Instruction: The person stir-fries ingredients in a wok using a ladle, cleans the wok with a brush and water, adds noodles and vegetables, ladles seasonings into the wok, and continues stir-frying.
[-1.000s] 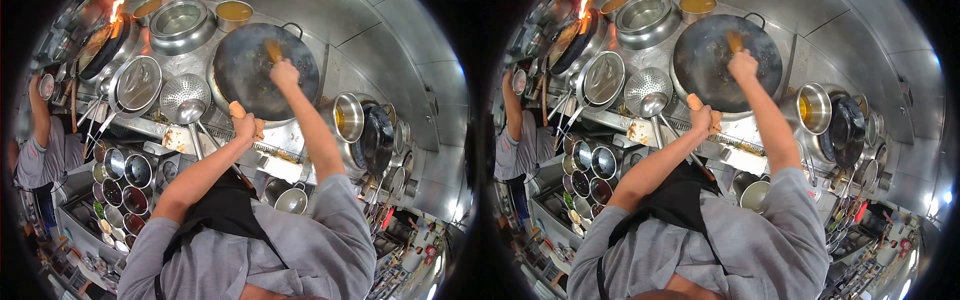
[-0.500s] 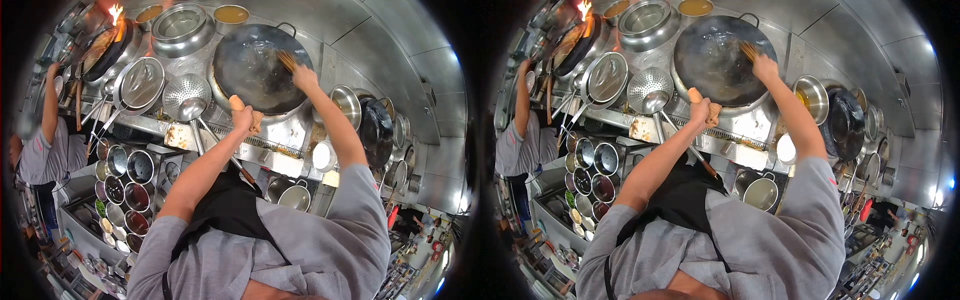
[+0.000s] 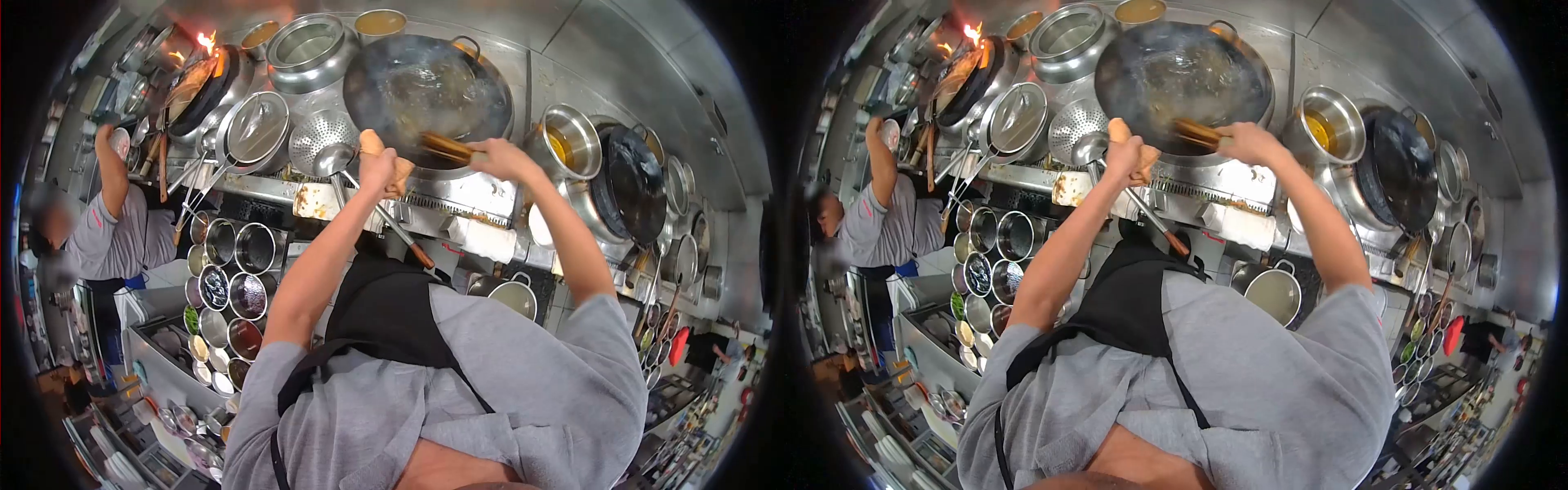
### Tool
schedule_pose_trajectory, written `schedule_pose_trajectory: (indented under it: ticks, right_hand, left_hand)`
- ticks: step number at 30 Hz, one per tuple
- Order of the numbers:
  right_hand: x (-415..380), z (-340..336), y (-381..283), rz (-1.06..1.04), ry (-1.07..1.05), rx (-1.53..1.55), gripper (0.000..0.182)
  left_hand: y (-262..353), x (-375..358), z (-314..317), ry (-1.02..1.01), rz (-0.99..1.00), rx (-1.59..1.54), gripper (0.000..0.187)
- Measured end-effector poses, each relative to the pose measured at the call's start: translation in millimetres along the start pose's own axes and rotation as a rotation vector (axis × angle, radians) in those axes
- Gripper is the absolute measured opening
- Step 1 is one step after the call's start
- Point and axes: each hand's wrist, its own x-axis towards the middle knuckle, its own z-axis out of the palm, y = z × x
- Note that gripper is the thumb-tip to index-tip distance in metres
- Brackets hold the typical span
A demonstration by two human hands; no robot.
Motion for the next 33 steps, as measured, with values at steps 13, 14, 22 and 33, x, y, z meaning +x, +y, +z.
schedule_pose_trajectory:
  ticks: [13,14,22,33]
  right_hand:
    - [-96.3,54.5,42.4,0.428,0.422,1.125,0.062]
    - [-99.7,56.4,38.7,0.451,0.434,0.998,0.06]
    - [-58.7,60.2,18.5,0.331,0.463,0.337,0.059]
    - [-39.1,23.5,5.3,0.44,0.351,0.373,0.065]
  left_hand:
    - [75.5,5.1,16.2,0.097,0.299,0.349,0.06]
    - [81.5,-2.6,22.6,0.137,0.322,0.414,0.063]
    - [192.7,-55.0,104.9,0.219,0.524,0.646,0.076]
    - [155.6,-103.2,115.0,0.08,0.794,0.715,0.06]
